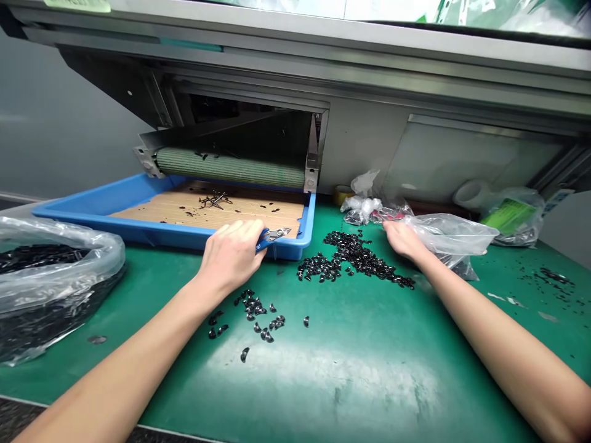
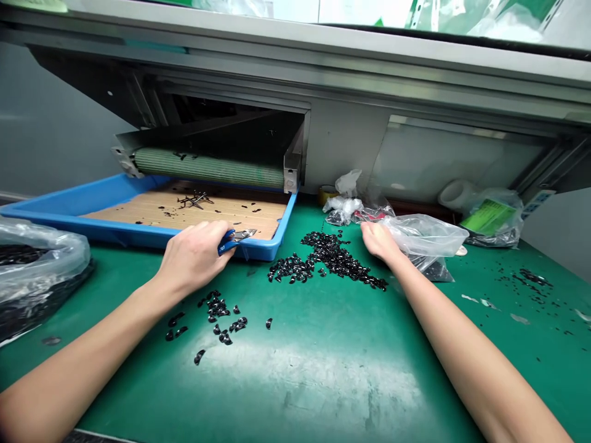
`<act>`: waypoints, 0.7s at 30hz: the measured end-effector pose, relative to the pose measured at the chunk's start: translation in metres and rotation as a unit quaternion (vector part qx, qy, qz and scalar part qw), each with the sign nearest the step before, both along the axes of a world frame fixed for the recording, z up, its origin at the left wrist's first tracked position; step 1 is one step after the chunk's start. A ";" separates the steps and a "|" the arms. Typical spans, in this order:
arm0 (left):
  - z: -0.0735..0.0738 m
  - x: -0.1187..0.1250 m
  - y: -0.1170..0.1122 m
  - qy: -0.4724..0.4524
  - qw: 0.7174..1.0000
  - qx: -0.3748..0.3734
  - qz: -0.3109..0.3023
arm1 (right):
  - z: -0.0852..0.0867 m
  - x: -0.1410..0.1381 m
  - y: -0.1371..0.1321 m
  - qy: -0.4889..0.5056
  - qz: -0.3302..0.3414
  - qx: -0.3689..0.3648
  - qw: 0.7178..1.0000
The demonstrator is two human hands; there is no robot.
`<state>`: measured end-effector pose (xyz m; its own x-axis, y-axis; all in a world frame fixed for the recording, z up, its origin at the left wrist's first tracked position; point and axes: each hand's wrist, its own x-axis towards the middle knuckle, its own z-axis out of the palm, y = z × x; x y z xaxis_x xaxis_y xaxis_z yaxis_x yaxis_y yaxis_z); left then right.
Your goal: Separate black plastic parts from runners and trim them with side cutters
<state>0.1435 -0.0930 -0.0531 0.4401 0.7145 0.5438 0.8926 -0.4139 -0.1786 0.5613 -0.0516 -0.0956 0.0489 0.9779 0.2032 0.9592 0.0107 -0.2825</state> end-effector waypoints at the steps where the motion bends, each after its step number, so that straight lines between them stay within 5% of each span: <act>1: 0.000 0.000 0.000 0.000 1.000 -0.001 0.002 | 0.000 -0.003 0.001 -0.007 0.016 -0.006 1.000; 7: 0.000 -0.005 -0.003 -0.007 1.000 -0.018 -0.023 | -0.006 -0.052 0.012 -0.001 0.151 -0.064 0.986; 13: 0.004 -0.009 -0.009 -0.137 0.984 -0.070 -0.088 | -0.003 -0.079 -0.002 -0.030 0.274 -0.083 0.958; 21: 0.006 -0.007 -0.015 -0.194 0.973 -0.112 -0.054 | -0.002 -0.097 -0.050 -0.090 0.314 -0.076 0.942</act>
<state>0.1364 -0.1081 -0.0472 0.3120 0.7950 0.5202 0.8234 -0.4994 0.2695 0.4645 -0.1016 -0.0975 -0.5710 0.8209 0.0082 0.8095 0.5647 -0.1607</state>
